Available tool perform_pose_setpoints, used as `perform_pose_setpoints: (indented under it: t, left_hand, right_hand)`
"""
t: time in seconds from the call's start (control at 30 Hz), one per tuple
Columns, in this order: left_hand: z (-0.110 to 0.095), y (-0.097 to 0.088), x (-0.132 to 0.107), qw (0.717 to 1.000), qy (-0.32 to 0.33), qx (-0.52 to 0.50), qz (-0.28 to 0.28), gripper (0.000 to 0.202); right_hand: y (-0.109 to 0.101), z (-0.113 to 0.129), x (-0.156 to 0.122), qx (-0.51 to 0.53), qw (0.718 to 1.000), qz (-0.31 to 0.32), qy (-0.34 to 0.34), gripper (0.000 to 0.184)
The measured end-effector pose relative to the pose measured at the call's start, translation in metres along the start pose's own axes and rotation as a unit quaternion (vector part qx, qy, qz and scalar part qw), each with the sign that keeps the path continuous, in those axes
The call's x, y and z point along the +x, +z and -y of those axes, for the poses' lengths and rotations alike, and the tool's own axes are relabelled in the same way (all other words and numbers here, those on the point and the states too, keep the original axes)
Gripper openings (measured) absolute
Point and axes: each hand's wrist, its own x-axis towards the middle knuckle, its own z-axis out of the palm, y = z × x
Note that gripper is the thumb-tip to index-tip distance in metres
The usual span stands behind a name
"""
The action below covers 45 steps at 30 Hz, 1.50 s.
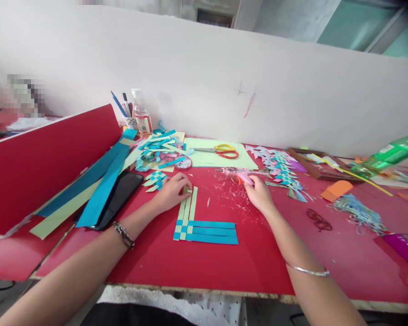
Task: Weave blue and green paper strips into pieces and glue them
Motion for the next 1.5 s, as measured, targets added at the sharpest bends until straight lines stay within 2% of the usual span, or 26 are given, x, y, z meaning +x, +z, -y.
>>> perform_pose_setpoints:
  t: [0.1, 0.23, 0.33, 0.5, 0.6, 0.73, 0.9, 1.0, 1.1, 1.2, 1.33, 1.5]
  left_hand:
    - [-0.002, -0.004, 0.001, 0.999, 0.042, -0.024, -0.026, 0.008]
    - [0.0, -0.004, 0.002, 0.997, 0.068, -0.045, -0.004, 0.005]
    - [0.002, -0.002, 0.002, 0.997, 0.053, -0.05, 0.012, 0.009]
    - [-0.001, 0.0, 0.0, 0.994, 0.003, -0.112, 0.008, 0.032]
    - [-0.005, -0.005, 0.001, 0.982, -0.018, -0.189, 0.022, 0.02]
    - [-0.013, -0.021, 0.0, 0.968, -0.032, -0.25, 0.022, 0.024]
    - [-0.037, -0.046, -0.029, 0.97, -0.029, -0.24, 0.026, 0.023]
    - [-0.052, -0.052, -0.055, 0.97, -0.032, -0.237, 0.036, 0.019]
    - [-0.063, -0.047, -0.075, 0.977, 0.003, -0.208, 0.05, 0.014]
    - [-0.071, -0.037, -0.086, 0.985, 0.029, -0.165, 0.037, 0.012]
    - [-0.077, -0.022, -0.098, 0.987, 0.014, -0.155, 0.047, 0.013]
    - [-0.077, -0.015, -0.108, 0.984, -0.01, -0.166, 0.066, 0.015]
  right_hand:
    - [-0.001, 0.0, 0.0, -0.001, 1.0, 0.0, 0.002, 0.033]
    - [0.0, 0.0, 0.0, -0.001, 1.0, -0.001, -0.001, 0.033]
    - [0.001, -0.002, 0.0, 0.0, 1.0, 0.0, -0.006, 0.033]
    - [0.002, -0.004, 0.0, 0.002, 1.0, -0.002, -0.006, 0.033]
    - [0.002, -0.004, 0.0, 0.002, 1.0, -0.001, -0.003, 0.034]
    - [0.0, -0.002, -0.001, 0.002, 1.0, 0.0, -0.002, 0.033]
    - [-0.002, 0.003, -0.003, 0.006, 1.0, 0.003, -0.001, 0.035]
    - [-0.003, 0.01, -0.006, 0.015, 1.0, 0.01, -0.024, 0.041]
    - [-0.001, 0.019, -0.01, 0.023, 0.997, 0.022, -0.066, 0.045]
    - [0.002, 0.025, -0.017, 0.036, 0.992, 0.058, -0.108, 0.049]
    - [0.006, 0.027, -0.022, 0.02, 0.981, 0.097, -0.165, 0.06]
    - [0.004, 0.027, -0.024, -0.01, 0.966, 0.113, -0.231, 0.056]
